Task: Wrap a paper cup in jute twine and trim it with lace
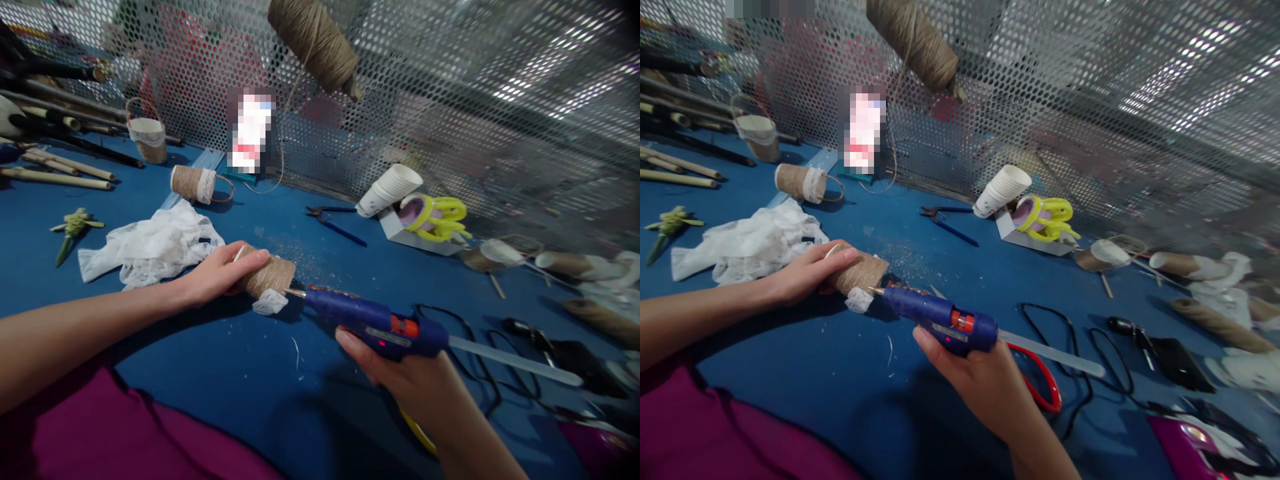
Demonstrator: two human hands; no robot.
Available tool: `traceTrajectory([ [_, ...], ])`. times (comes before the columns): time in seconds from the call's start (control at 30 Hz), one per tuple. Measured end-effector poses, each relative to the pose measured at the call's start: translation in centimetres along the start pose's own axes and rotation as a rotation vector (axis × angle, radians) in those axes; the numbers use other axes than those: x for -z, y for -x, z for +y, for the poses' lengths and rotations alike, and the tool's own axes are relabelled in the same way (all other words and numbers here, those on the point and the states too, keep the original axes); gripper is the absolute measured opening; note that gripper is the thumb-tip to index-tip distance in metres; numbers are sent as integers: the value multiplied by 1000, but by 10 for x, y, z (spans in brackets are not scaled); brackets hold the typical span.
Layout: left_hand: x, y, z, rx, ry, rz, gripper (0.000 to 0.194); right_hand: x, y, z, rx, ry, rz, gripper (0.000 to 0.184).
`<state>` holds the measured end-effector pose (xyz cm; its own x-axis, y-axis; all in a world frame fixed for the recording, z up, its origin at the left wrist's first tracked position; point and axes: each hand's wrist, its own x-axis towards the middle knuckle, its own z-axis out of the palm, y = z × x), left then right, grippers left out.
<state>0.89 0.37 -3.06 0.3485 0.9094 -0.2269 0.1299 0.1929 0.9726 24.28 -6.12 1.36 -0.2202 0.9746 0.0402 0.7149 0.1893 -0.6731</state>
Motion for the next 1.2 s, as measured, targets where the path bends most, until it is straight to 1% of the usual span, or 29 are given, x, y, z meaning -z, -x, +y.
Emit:
traceTrajectory([
  [0.13, 0, 2, 2, 10, -2, 7, 41, 0, -1, 6, 24, 0, -9, 23],
  [0.27, 0, 2, 4, -1, -44, 3, 39, 1, -3, 8, -45, -11, 16, 27],
  [0.37, 1, 1, 2, -5, -45, -2, 41, 2, -2, 5, -9, -5, -11, 30],
  [0.47, 1, 1, 1, -11, -43, -5, 42, 3, 0, 1, 29, 27, -2, 27],
  [0.63, 1, 1, 2, -14, -56, 0, 41, 3, 1, 1, 12, 60, 7, 22],
  [0.8, 2, 2, 3, -9, -38, -4, 42, 3, 0, 5, 59, 93, 15, 26],
  [1.03, 1, 2, 2, -6, -41, -5, 42, 3, 0, 2, 37, 104, 37, 26],
  [1.2, 1, 2, 2, -13, -79, -3, 41, 3, 0, 7, 52, 127, 67, 23],
])
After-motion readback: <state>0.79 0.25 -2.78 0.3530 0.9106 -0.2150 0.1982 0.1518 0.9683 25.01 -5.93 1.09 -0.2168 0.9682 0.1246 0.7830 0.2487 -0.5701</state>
